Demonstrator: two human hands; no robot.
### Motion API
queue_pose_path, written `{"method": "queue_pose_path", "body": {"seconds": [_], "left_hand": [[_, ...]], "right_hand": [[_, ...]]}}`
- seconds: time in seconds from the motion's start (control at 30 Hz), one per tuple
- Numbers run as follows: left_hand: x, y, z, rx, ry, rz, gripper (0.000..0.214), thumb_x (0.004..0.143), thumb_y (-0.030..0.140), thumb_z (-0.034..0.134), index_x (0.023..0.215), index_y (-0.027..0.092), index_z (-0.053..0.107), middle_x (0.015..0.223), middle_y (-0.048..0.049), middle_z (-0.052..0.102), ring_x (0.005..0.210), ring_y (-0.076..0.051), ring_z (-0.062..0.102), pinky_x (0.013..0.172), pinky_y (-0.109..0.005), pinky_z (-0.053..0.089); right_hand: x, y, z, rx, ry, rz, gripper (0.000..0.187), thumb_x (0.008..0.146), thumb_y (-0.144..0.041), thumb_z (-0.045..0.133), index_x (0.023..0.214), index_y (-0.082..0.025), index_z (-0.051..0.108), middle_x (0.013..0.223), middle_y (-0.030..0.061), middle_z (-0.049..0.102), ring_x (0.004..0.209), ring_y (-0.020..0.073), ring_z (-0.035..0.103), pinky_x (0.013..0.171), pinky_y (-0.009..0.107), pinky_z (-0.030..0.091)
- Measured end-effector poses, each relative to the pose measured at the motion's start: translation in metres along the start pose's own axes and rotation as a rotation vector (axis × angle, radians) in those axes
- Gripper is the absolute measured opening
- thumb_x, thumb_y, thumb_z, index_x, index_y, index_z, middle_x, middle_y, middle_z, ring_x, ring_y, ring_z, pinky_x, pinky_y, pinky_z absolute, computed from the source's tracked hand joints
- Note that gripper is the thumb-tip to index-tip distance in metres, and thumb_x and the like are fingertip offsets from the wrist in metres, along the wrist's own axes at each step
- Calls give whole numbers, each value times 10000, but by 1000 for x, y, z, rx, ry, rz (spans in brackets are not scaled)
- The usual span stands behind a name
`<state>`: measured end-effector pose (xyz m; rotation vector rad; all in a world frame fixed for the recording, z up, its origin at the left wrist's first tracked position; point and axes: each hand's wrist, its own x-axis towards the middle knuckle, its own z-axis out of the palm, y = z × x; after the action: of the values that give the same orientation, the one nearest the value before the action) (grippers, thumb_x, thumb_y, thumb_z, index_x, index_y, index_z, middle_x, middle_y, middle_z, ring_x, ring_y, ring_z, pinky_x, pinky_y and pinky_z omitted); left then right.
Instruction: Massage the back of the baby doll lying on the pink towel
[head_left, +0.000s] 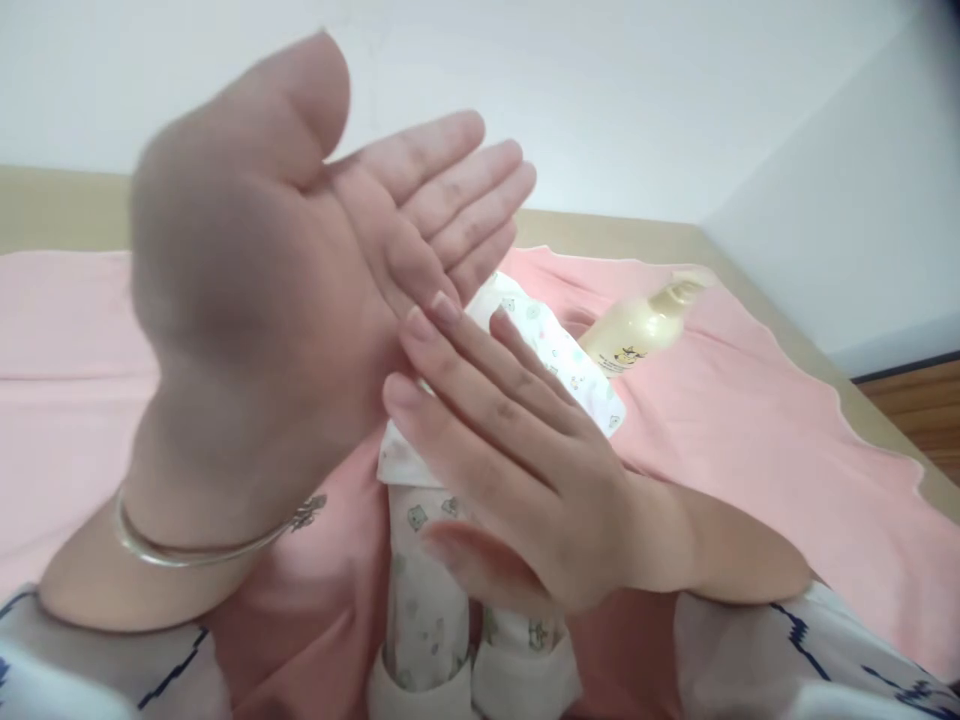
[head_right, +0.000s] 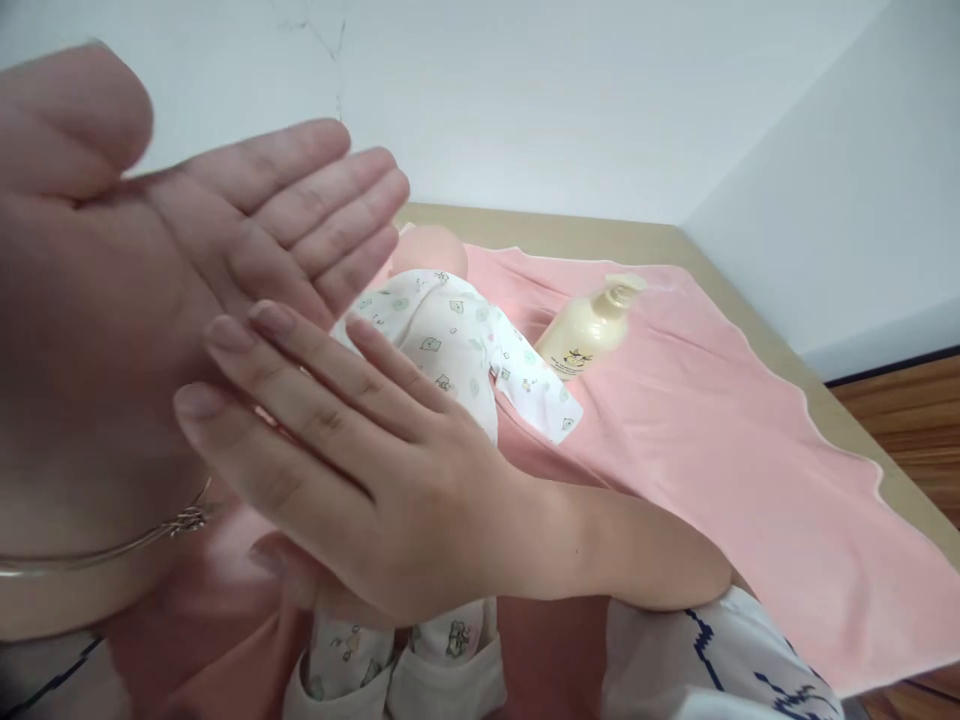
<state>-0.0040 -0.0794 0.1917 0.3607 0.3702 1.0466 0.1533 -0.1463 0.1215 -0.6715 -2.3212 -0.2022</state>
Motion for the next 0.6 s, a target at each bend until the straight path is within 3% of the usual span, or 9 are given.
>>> {"method": "queue_pose_path", "body": {"seconds": [0.03,0.1,0.23,0.3,0.4,0.5,0.6], "left_hand": [[-1,-5,3,169,94,21,906,855,209,-109,1468,40,537,1481,-121,618,1340,-258,549,886,-335,523],[-3,-17,10,345,164,-34,719,1002,314,69,1428,110,612,1413,-96,704,1403,-263,549,1030,-371,520],[-6,-36,16,357,187,-186,757,1107,437,32,1258,132,709,1190,-64,796,1416,-255,617,1176,-410,520],[-7,-39,15,335,109,-193,689,1128,468,130,1183,146,737,1163,-74,808,1426,-256,622,1213,-374,521],[-8,-35,16,316,55,-217,630,1119,483,200,1283,147,707,1220,-71,794,1523,-271,516,1288,-412,435],[-9,-29,16,344,142,-165,722,1088,579,180,1437,131,624,1271,-89,769,1585,-282,409,1300,-430,385],[-9,-26,14,381,159,-134,764,1046,629,134,1509,217,581,1342,-56,743,1610,-264,337,1274,-401,391]], "right_hand": [[1,-2,0,12,-39,-8,533,1105,-346,284,1522,-80,483,1643,152,499,1644,255,270,1361,530,311],[2,-1,-2,17,-97,5,578,1125,-371,207,1558,-50,417,1679,179,436,1665,268,177,1379,530,251],[1,18,-2,-78,6,109,676,1129,-451,183,1596,8,351,1665,253,423,1668,307,170,1382,542,208],[-1,28,-2,-126,58,220,689,1126,-468,186,1649,-32,284,1671,234,424,1660,336,199,1372,608,178],[-3,27,-1,-166,110,320,643,1121,-435,202,1670,-111,288,1671,188,447,1642,348,252,1357,667,150],[-2,6,1,-151,87,226,589,1092,-362,300,1577,-59,439,1612,196,521,1629,298,287,1380,574,215],[-1,-15,-1,-118,2,163,559,1077,-302,293,1482,-30,566,1589,161,539,1623,240,268,1388,457,271]]}}
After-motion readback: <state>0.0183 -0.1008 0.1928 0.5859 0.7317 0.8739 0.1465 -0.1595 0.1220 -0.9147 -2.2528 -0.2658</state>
